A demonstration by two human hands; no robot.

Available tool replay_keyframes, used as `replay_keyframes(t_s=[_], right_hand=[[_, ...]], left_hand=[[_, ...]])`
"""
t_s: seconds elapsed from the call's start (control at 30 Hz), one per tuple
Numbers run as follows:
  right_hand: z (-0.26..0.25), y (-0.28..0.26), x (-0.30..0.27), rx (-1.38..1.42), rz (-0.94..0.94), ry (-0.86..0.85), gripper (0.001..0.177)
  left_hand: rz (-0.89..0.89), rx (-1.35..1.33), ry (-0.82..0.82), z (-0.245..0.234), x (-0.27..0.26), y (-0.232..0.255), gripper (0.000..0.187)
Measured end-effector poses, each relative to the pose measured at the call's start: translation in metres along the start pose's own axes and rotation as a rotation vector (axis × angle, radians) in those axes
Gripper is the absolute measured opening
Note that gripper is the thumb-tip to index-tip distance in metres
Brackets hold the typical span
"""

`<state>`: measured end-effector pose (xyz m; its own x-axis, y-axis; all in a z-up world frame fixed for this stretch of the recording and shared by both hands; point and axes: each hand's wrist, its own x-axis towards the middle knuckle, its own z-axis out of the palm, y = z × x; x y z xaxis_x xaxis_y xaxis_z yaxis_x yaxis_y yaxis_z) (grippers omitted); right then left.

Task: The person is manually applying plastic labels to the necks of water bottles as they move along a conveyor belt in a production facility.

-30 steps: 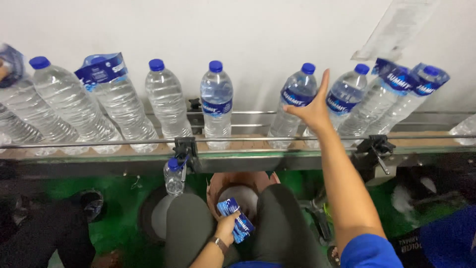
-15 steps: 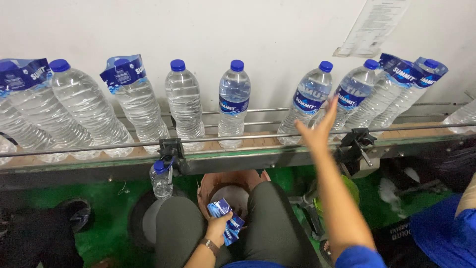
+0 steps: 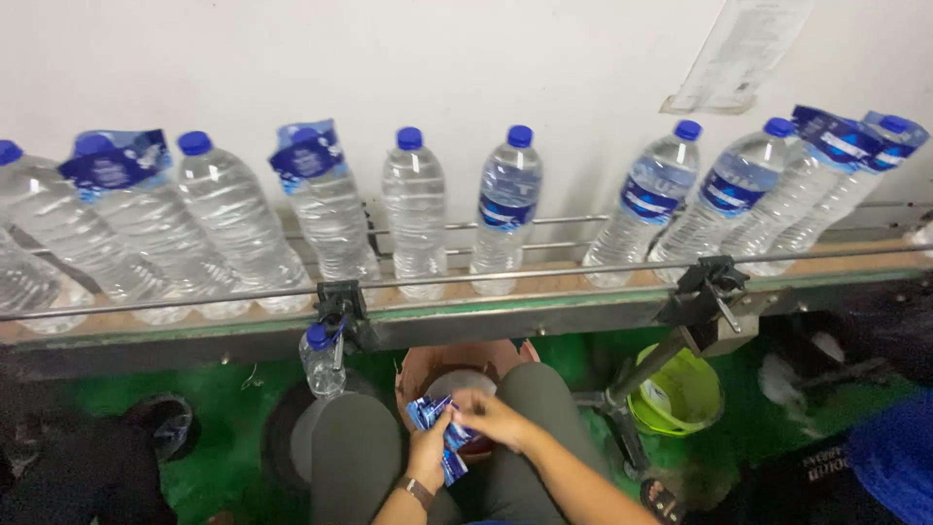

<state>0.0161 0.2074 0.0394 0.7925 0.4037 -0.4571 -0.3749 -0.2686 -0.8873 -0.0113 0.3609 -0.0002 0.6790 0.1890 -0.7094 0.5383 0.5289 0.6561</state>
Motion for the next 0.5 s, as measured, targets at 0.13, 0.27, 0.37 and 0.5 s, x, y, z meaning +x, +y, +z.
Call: replay_keyframes(t_s=[0.13,0.27,0.37,0.5], right_hand=[[0.011,-0.007,0.012,-0.116,0.061,0.055,0.015],[0.002,-0.121,-0.003,-0.072,-0.4,-0.177,0.009],[-0.01,-0.246,-0.033,-0.487,-0.778,0.156,0.016],[-0.038,-0.392,-0.039,-0.771,-1.311,0.921,0.014]], left_hand=[[-0.049,0.0,-0.041,-0.021,-0.011,0.026,0.059],[-0.077,-0.06,-0.22,-0.048,0.018,0.023,0.025],[-0.092,-0.074,-0.33,-0.058,0.001,0.036,0.022],[-0.187,-0.202,-0.228,-0.072,0.021,0.031,0.023]])
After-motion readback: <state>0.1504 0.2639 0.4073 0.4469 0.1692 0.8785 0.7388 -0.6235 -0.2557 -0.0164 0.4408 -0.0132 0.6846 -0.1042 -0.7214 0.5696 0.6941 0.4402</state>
